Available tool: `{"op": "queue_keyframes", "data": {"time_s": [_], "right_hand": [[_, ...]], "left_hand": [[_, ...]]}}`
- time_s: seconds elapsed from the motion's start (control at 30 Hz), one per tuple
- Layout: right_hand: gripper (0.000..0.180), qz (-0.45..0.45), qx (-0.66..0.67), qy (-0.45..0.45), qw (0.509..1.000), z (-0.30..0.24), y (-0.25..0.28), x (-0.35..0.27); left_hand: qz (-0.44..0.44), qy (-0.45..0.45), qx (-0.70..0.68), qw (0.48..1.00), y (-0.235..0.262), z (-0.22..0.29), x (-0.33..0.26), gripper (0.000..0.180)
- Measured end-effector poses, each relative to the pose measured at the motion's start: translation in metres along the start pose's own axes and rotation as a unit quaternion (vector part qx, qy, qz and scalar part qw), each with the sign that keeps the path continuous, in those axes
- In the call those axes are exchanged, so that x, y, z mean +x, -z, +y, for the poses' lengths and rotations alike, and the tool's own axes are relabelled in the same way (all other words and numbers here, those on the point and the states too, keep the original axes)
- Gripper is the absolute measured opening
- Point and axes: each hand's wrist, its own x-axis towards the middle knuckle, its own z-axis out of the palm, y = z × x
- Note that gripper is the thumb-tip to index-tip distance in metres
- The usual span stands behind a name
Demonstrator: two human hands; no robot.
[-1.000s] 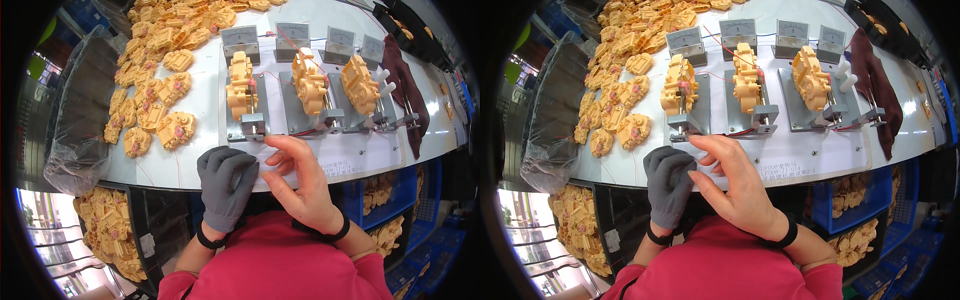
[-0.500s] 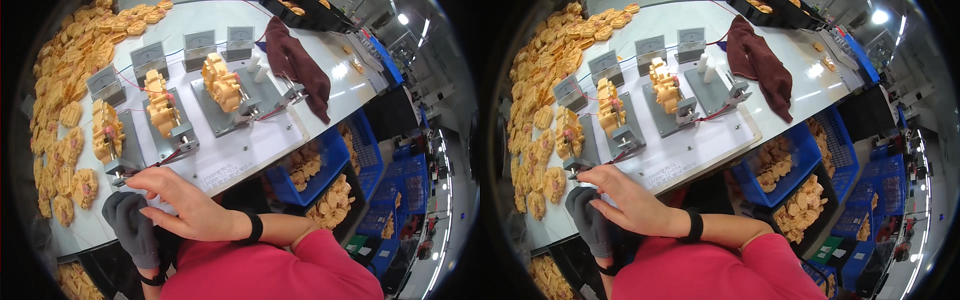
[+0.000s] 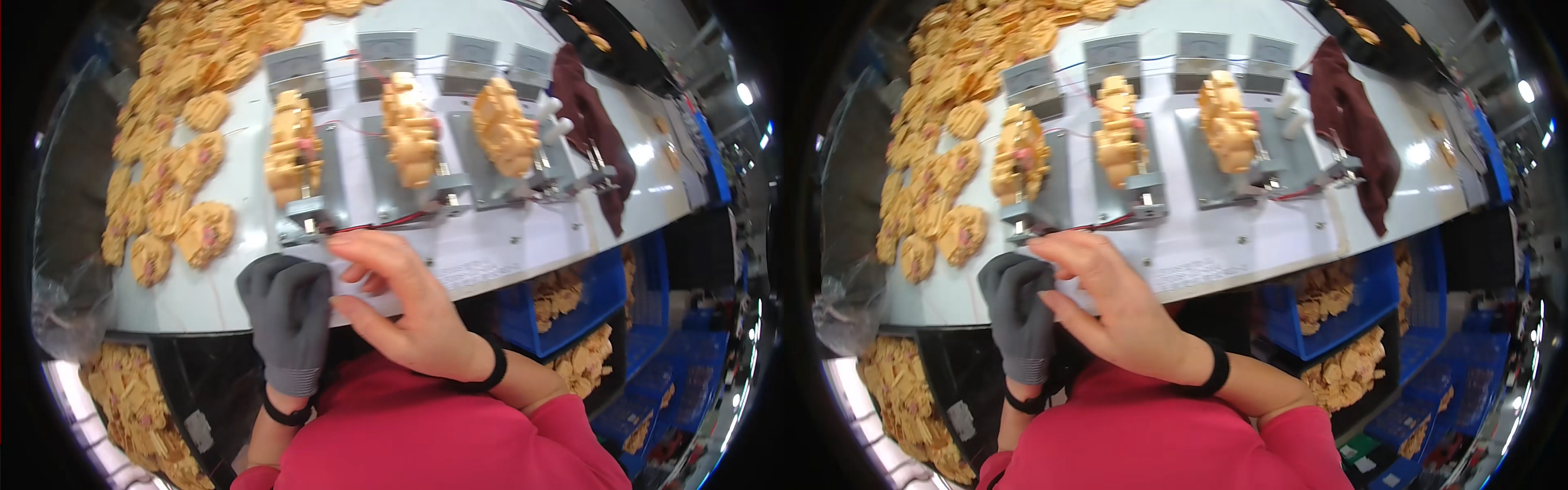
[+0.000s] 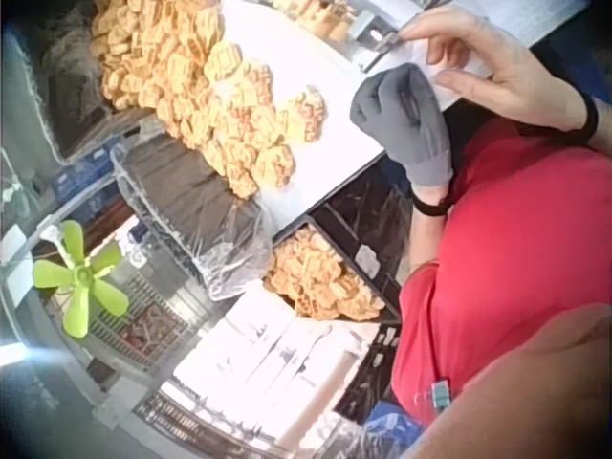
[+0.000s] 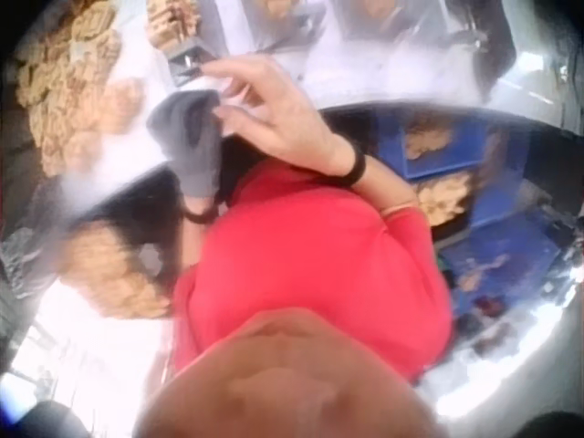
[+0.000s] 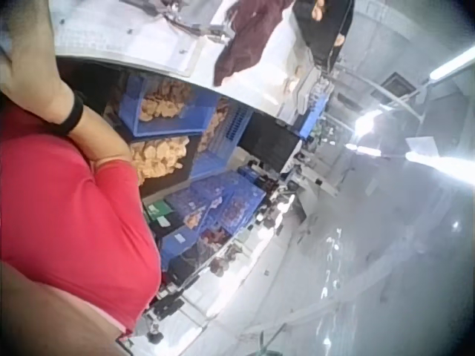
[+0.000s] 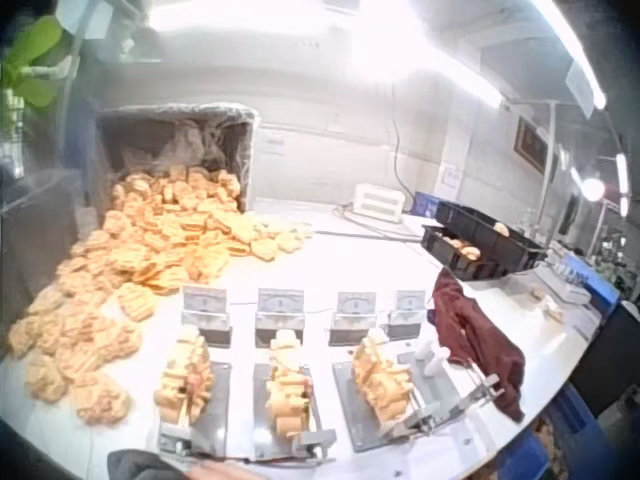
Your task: The person places small, beige plastic components onto a white testing board with metal fixtures and wires. They use their hands to position the parts and occasionally wipe the board with a cloth. The person handles the components one at a time, placing them into slots on the board.
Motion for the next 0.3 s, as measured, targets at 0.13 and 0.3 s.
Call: {"op": "queue_keyframes", "data": {"time_s": [0.13,0.3], "right_hand": [[0.051,-0.008,-0.018,0.007,1.0,-0.0017,-0.0022,0.0012],[0.054,-0.018,-0.023,-0.022,0.999,0.0003,-0.0007,0.0013]], "left_hand": [[0.012,0.01,0.014,1.0,0.0048,0.0075,0.0014,0.02],[0.007,0.006,0.01,1.0,0.0037,0.0059,0.0027,0.018]]}}
